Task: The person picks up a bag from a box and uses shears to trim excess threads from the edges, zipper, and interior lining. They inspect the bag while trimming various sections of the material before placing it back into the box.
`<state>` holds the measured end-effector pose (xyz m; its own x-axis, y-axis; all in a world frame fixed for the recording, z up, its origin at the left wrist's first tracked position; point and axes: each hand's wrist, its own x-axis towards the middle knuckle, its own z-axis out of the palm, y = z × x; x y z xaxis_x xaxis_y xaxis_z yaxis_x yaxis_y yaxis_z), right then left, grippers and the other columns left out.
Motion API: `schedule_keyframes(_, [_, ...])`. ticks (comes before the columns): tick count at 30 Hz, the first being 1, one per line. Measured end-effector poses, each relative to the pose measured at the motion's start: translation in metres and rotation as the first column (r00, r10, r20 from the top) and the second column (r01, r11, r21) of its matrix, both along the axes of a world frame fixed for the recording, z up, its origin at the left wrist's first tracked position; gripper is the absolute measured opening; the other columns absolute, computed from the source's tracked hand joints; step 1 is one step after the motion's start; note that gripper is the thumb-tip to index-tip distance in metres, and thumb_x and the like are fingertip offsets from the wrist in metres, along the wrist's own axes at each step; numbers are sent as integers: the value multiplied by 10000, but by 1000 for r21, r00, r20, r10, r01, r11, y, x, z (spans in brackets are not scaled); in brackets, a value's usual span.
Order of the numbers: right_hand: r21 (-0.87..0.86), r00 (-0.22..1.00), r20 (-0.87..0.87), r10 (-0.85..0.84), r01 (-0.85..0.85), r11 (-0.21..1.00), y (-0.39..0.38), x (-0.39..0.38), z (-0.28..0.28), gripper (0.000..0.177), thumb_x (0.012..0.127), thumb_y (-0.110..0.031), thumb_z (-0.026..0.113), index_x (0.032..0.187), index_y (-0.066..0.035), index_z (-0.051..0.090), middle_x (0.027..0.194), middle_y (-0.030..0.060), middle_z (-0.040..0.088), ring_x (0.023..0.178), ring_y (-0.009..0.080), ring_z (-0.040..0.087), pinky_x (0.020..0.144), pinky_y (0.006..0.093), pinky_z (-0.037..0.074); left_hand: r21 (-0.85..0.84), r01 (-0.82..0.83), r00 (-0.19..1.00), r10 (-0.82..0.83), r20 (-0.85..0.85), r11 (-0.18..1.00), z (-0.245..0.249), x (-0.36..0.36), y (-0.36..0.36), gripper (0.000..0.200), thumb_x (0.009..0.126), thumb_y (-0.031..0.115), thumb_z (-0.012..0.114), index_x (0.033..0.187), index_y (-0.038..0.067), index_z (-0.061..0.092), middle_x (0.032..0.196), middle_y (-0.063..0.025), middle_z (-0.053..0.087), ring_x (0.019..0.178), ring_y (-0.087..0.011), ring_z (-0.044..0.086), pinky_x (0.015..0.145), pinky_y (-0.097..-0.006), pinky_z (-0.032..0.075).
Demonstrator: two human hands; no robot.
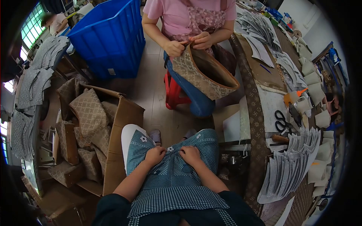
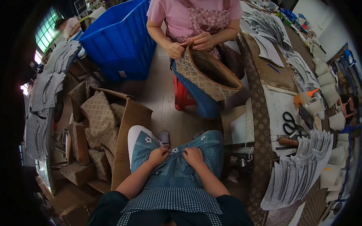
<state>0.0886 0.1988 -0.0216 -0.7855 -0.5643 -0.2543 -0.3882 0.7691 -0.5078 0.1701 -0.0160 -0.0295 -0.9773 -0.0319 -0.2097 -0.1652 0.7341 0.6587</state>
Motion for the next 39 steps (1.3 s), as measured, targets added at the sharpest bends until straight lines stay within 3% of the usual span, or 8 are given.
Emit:
schedule_keyframes(5, [-23,999,-48,-7,6,1000,0,0,-4,208,845,-253,646,923,-81,734,906,97,721,903,282,655,820,437,508,2,0,1000,0,21,1000,0,-1,0,227,885,238,570,961,93,728,941,-138,703,825,-340,681,740,-445,550])
schedule_keyframes(39, [-61,1000,11,-28,29,998,0,-3,-7,213,850,-254,640,931,-82,735,927,97,724,907,278,661,830,433,505,-15,0,998,1,56,1000,-3,-1,-1,227,879,244,571,949,91,724,961,-121,691,865,-331,675,775,-442,539])
